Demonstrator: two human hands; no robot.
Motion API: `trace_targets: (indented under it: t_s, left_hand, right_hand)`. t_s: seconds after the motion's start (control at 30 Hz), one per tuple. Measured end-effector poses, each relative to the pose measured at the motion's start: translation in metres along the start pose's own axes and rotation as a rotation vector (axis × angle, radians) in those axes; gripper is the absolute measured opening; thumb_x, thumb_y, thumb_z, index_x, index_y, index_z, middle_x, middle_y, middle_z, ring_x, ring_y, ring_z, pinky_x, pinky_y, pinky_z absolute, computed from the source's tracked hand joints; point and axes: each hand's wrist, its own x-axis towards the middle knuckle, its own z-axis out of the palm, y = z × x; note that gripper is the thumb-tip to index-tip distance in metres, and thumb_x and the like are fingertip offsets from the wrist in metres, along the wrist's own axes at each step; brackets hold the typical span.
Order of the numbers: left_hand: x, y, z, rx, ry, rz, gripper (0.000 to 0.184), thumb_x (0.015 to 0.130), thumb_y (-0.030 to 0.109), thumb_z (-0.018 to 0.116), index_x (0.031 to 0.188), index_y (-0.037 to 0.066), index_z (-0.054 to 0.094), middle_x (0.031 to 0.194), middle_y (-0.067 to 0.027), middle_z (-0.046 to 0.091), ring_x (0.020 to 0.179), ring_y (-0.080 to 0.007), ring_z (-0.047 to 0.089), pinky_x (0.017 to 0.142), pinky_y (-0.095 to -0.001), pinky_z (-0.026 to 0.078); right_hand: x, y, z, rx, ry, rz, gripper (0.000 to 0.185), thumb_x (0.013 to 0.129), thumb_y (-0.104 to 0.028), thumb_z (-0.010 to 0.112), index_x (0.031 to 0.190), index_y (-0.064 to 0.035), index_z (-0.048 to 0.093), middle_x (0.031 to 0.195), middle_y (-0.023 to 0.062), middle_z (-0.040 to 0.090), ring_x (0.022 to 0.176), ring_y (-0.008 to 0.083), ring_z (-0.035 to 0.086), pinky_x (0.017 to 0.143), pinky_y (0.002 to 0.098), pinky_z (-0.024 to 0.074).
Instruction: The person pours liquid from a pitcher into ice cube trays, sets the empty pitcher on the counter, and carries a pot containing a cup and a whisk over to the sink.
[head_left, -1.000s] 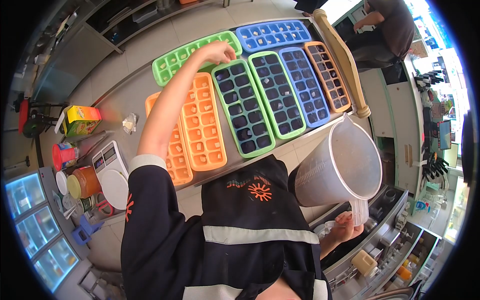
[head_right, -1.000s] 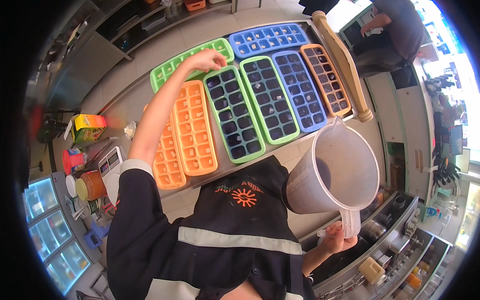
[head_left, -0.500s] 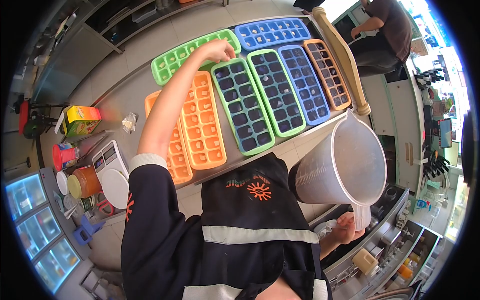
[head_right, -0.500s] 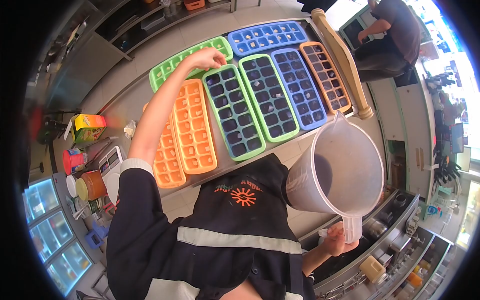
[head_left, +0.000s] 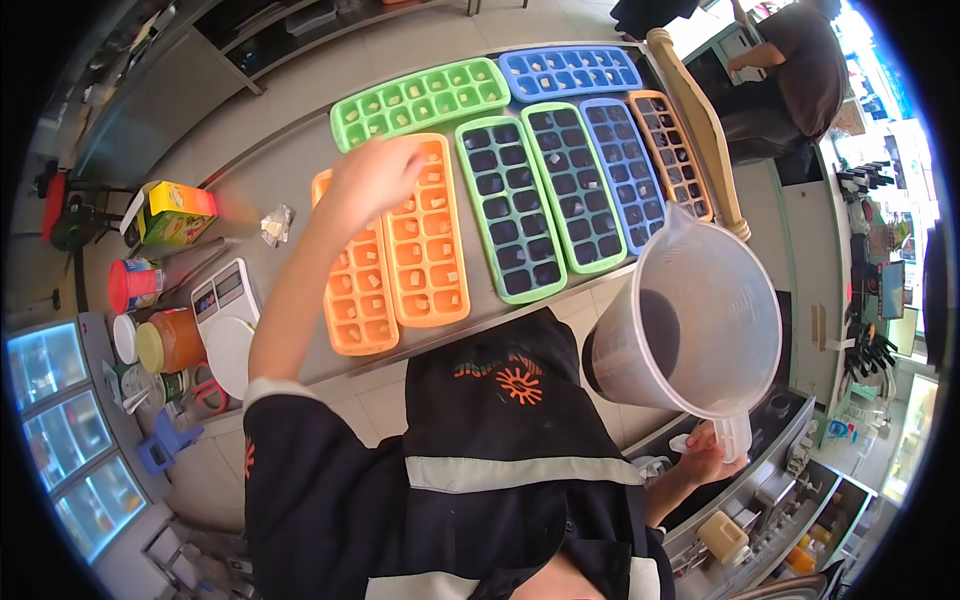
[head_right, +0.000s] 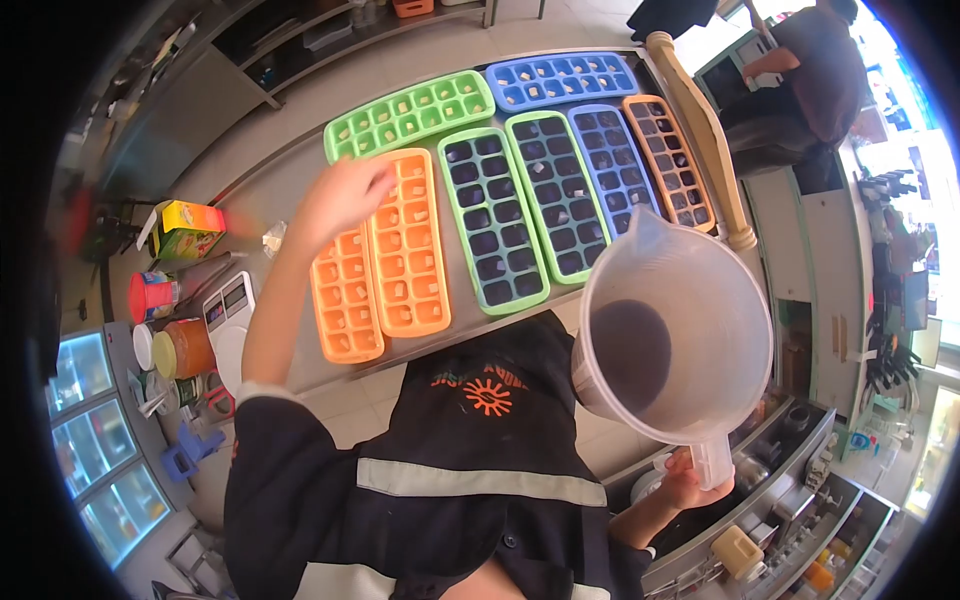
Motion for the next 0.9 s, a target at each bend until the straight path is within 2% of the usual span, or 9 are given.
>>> trace_targets:
  t_s: [0.1,0.17,0.2,0.27,0.3,0.37,0.6,0.77,0.9]
  left_hand:
    - [-0.073,-0.023,0.013,-0.031,-0.15,-0.216,0.019,0.076,0.019,0.044,0.071,0.004,0.054,0.068,-0.0134,0.056,0.064,-0.0296,0.054,0.058,-0.039,0.043]
    - [-0.114,-0.042,0.042,-0.111,0.081,-0.258,0.018,0.077,0.018,0.044,0.074,0.002,0.052,0.071,-0.0147,0.055,0.068,-0.0305,0.053,0.06,-0.0379,0.043]
    - [-0.13,-0.046,0.054,-0.112,0.081,-0.262,0.018,0.077,0.018,0.044,0.074,0.002,0.052,0.071,-0.0147,0.055,0.068,-0.0305,0.053,0.06,-0.0379,0.043]
    - [-0.155,-0.057,0.077,0.08,0.496,-0.514,0.017,0.078,0.017,0.044,0.081,0.001,0.051,0.074,-0.0159,0.054,0.071,-0.0311,0.052,0.062,-0.0371,0.042]
    - [-0.164,-0.064,0.091,0.08,0.499,-0.519,0.017,0.078,0.017,0.044,0.081,0.001,0.051,0.074,-0.0159,0.054,0.071,-0.0311,0.052,0.062,-0.0371,0.042]
    - [-0.177,-0.076,0.108,-0.253,0.365,-0.573,0.019,0.079,0.018,0.044,0.089,0.002,0.05,0.075,-0.0153,0.054,0.072,-0.0306,0.052,0.062,-0.0369,0.041]
    - [-0.184,-0.052,0.119,-0.552,0.281,-0.543,0.018,0.079,0.016,0.045,0.088,0.002,0.051,0.076,-0.0129,0.055,0.071,-0.0284,0.053,0.06,-0.0358,0.04]
    - [-0.184,-0.055,0.127,-0.566,0.401,-0.453,0.021,0.08,0.013,0.043,0.096,0.002,0.051,0.081,-0.0125,0.055,0.073,-0.0264,0.053,0.065,-0.0331,0.042]
    - [-0.197,-0.061,0.133,-0.618,0.545,-0.379,0.022,0.081,0.01,0.041,0.1,0.002,0.051,0.081,-0.0112,0.054,0.073,-0.0246,0.053,0.067,-0.0309,0.042]
  right_hand:
    - [0.006,-0.009,0.011,-0.051,0.011,0.031,0.04,0.072,-0.032,0.06,0.076,0.0049,0.045,0.045,0.0075,0.043,0.035,0.0138,0.042,0.031,0.0226,0.0344]
    - [0.013,-0.015,0.018,-0.086,-0.056,0.069,0.04,0.072,-0.034,0.06,0.072,0.004,0.048,0.044,0.0058,0.044,0.034,0.0132,0.042,0.032,0.0222,0.0344]
    - [0.017,-0.018,0.021,-0.179,-0.181,0.091,0.04,0.071,-0.036,0.059,0.065,0.0021,0.049,0.043,0.0042,0.044,0.034,0.0127,0.042,0.033,0.0218,0.0333]
    - [0.023,-0.022,0.028,-0.268,-0.311,0.113,0.041,0.07,-0.038,0.059,0.058,0.0003,0.05,0.042,0.0026,0.045,0.034,0.0121,0.042,0.034,0.0214,0.0322]
    - [0.025,-0.023,0.032,-0.406,-0.394,0.085,0.04,0.069,-0.038,0.058,0.053,-0.0014,0.049,0.042,0.0015,0.044,0.034,0.0128,0.042,0.035,0.0219,0.0312]
    - [0.028,-0.022,0.041,-0.65,-0.512,-0.026,0.032,0.062,-0.032,0.059,0.05,-0.0039,0.048,0.041,0.0027,0.042,0.035,0.0163,0.042,0.038,0.0244,0.03]
    - [0.029,-0.033,0.067,-0.657,-0.744,0.007,0.024,0.059,-0.025,0.059,0.051,-0.0047,0.048,0.041,0.0052,0.037,0.035,0.0205,0.04,0.039,0.0268,0.0294]
    - [0.029,-0.039,0.077,-0.693,-0.786,0.158,0.022,0.059,-0.02,0.06,0.052,-0.0043,0.046,0.041,0.0077,0.037,0.036,0.0231,0.041,0.038,0.0275,0.0296]
    - [0.032,-0.043,0.09,-0.755,-0.818,0.133,0.021,0.059,-0.017,0.06,0.052,-0.0035,0.046,0.041,0.0096,0.038,0.036,0.0242,0.042,0.038,0.0275,0.0304]
